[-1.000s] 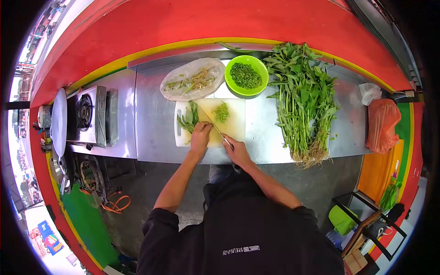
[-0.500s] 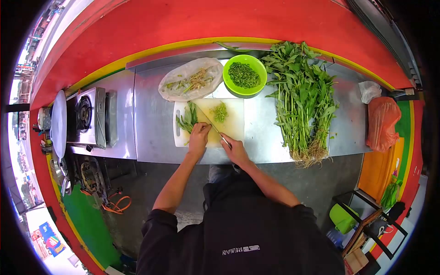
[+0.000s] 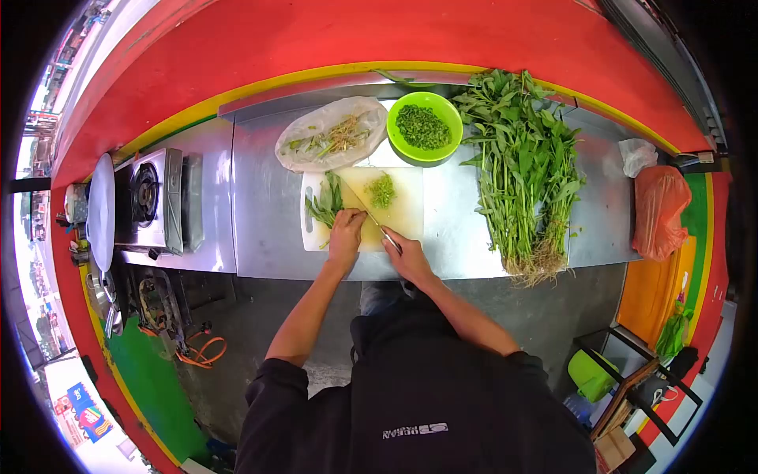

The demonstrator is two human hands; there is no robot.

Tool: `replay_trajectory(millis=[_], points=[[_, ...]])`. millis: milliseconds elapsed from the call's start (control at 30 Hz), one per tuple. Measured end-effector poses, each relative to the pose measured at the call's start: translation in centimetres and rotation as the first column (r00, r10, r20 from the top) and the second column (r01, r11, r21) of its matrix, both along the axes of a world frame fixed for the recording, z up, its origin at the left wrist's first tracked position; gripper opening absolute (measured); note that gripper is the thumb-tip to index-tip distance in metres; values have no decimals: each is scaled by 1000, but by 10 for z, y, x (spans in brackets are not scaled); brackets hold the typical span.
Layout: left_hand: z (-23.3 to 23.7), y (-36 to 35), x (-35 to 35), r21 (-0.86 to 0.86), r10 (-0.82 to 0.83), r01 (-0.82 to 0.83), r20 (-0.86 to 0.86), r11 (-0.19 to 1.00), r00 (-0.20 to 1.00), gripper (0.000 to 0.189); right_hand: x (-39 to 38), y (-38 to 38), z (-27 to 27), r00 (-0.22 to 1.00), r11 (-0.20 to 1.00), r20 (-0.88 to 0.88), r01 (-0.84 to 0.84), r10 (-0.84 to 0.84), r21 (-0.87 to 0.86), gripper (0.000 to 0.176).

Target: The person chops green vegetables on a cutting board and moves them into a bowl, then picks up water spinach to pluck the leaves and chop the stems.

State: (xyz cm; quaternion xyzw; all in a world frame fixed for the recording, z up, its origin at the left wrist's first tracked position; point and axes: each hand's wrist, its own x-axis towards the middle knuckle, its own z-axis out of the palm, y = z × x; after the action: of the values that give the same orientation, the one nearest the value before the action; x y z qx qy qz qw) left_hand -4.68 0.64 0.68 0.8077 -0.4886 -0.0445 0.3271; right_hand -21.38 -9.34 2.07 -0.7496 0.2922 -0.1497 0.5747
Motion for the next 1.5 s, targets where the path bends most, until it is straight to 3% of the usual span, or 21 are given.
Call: replay_trajectory(millis=[67, 167, 567, 633, 833, 933, 1067, 1233, 1367, 1500], points=[[-1, -1, -2, -3, 9, -9, -20, 1000, 1000, 35, -6, 2, 0, 1000, 1000, 14, 13, -13, -12, 39], [-5, -1, 0, 2, 0, 0, -22, 1000, 1000, 35, -7, 1, 5, 995, 998, -101, -9, 16, 65, 38], [-11, 2, 2, 2, 5, -5, -35, 1000, 999, 34, 0, 5, -5, 999, 1000, 27, 23, -23, -18, 37], [-12, 1, 3, 3, -3, 3, -40, 1000, 999, 34, -5, 5, -2, 999, 998, -40, 15, -12, 58, 38], [-8, 0, 3, 6, -13, 13, 6, 1000, 1000, 32, 5, 2, -3, 998, 1000, -60, 0, -1, -12, 37], [-7, 0, 3, 13, -9, 9, 25, 1000, 1000, 30, 5, 1, -3, 994, 999, -105, -5, 10, 47, 38], [-9, 0, 5, 0, 2, -2, -7, 1000, 1000, 30, -3, 6, -11, 999, 997, 37, 31, -28, -76, 38], [-10, 0, 6, -5, -6, 6, 18, 1000, 1000, 30, -4, 1, -1, 997, 1000, -78, -14, 15, 16, 37], [-2, 0, 3, 17, -12, 12, -1, 1000, 1000, 30, 5, 0, -4, 1000, 999, -11, -5, 4, -44, 37], [1, 1, 4, 30, -13, 14, -19, 999, 1000, 31, 5, 2, -1, 999, 998, -39, 20, -18, 61, 37]])
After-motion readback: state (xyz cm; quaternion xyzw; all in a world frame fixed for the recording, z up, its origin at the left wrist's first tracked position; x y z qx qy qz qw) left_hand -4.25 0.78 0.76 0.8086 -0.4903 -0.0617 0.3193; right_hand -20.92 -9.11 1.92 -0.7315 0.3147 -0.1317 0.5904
